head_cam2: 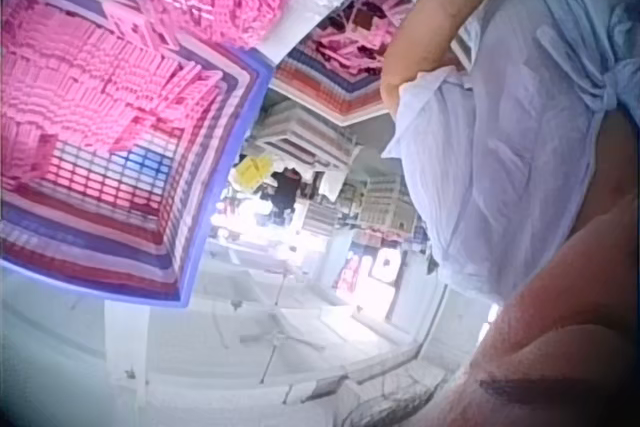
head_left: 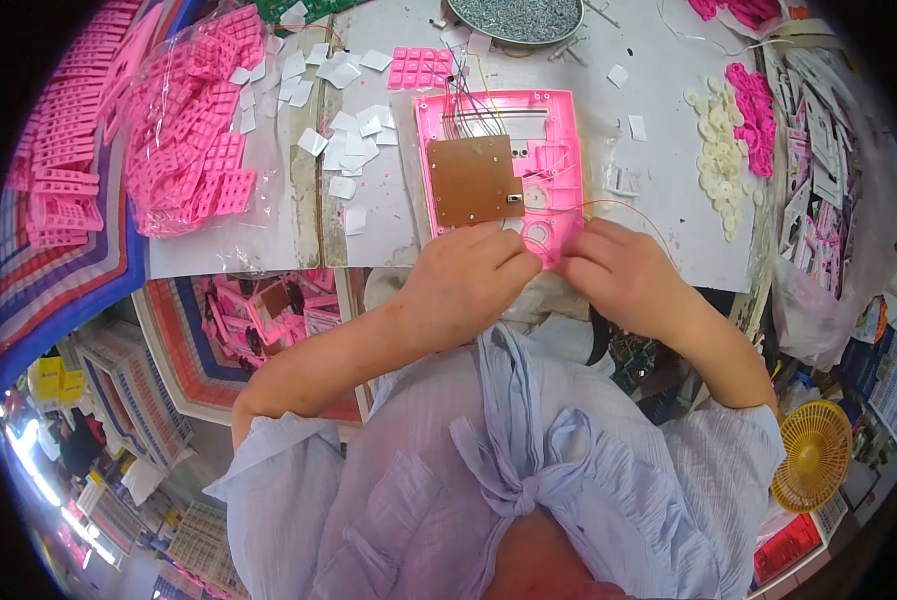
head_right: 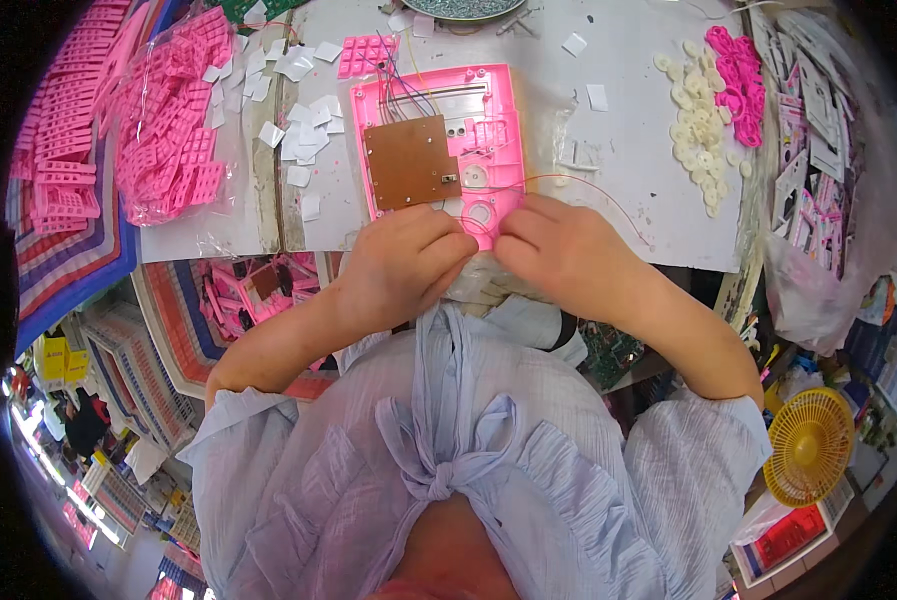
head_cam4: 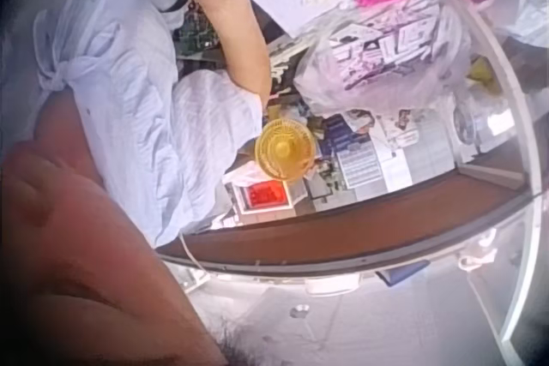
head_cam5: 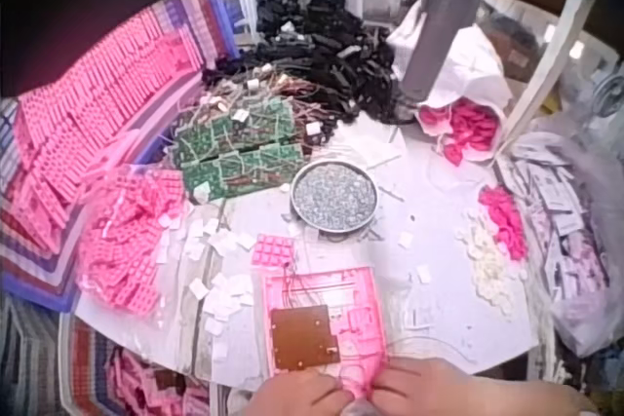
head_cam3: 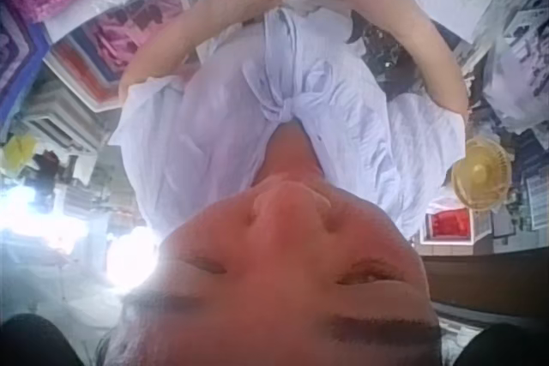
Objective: Assembling electronic and plastic components for a toy piggy bank at a factory workbench.
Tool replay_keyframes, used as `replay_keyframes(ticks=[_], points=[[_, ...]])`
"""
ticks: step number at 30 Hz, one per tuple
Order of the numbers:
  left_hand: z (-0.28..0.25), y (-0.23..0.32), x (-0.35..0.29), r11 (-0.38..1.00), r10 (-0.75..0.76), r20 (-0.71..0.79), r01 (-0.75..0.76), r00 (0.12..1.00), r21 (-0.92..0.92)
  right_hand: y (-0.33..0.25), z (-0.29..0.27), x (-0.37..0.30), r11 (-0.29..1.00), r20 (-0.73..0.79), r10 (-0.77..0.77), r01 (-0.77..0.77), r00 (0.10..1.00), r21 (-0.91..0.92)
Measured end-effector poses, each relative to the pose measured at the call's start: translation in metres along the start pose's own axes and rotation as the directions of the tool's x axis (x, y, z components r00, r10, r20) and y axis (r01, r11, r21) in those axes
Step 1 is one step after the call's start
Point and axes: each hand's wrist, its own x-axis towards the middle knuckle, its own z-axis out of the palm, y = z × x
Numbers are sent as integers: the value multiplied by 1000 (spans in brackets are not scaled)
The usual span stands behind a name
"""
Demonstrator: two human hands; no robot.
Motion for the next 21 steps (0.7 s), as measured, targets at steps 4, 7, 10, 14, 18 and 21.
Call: replay_keyframes(ticks=[4,7,10,14,18,21], points=[[2,-2,-1,998,61,-32,-60,998,34,4,1,0,999,-61,29,-28,998,16],[-1,0,-1,995,64,-2,-64,998,80,8,5,-6,986,-147,130,-113,981,121],[-3,1,1,988,103,24,-105,994,116,12,16,-13,987,-229,116,-85,967,138],[-1,-1,1,978,133,47,-139,990,153,13,16,-14,995,-245,60,-40,968,87],[-2,-2,2,972,143,82,-155,986,176,-8,17,-17,975,-222,25,-73,975,-210],[0,-1,1,962,164,97,-181,982,203,-19,11,-21,937,-154,44,-94,987,-336]])
